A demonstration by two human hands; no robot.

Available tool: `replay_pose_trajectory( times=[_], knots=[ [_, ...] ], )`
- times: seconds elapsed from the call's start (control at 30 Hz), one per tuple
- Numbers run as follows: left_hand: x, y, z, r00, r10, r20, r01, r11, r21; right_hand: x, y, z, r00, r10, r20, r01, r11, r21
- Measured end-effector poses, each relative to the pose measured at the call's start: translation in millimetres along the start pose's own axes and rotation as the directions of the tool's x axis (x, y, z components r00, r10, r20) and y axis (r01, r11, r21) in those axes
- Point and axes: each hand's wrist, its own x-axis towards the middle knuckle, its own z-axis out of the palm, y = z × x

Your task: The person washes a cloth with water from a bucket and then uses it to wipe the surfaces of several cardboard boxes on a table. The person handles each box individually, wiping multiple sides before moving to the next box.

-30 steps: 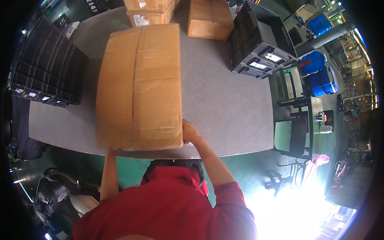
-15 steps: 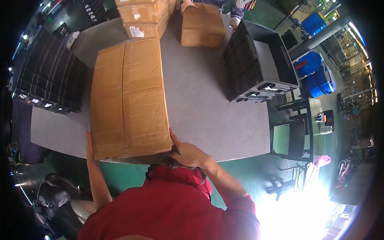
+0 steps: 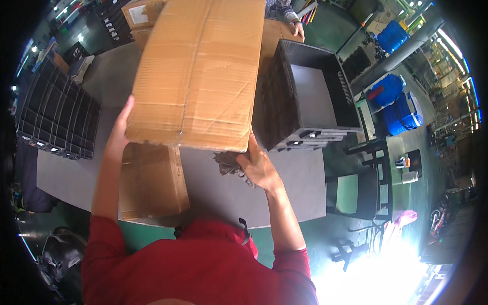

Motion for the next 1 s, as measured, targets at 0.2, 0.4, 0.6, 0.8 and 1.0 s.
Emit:
replay_pose_trajectory(
  times=[0.2, 0.4, 0.6, 0.8, 1.0],
  knots=[
    [130, -38, -4, 0.976, -0.177, 0.130, 0.150, 0.969, 0.195, 109, 73, -26, 0.999, 0.047, -0.004, -0.045, 0.985, 0.165],
    [209, -78, -5, 0.963, -0.268, 0.022, 0.214, 0.815, 0.539, 204, 162, -25, 0.976, -0.021, -0.218, -0.040, 0.962, -0.269],
    [261, -107, -38, 0.972, -0.227, 0.055, 0.146, 0.776, 0.614, 252, 192, -11, 0.981, 0.071, -0.179, -0.090, 0.991, -0.102],
    [213, -64, -49, 0.983, -0.143, 0.116, -0.006, 0.602, 0.798, 195, 199, -7, 0.925, 0.369, -0.086, -0.363, 0.928, 0.082],
    [-37, -21, -216, 0.900, 0.311, -0.306, 0.134, 0.471, 0.872, 71, 49, 121, 0.823, -0.563, -0.079, 0.523, 0.805, -0.280]
  ],
)
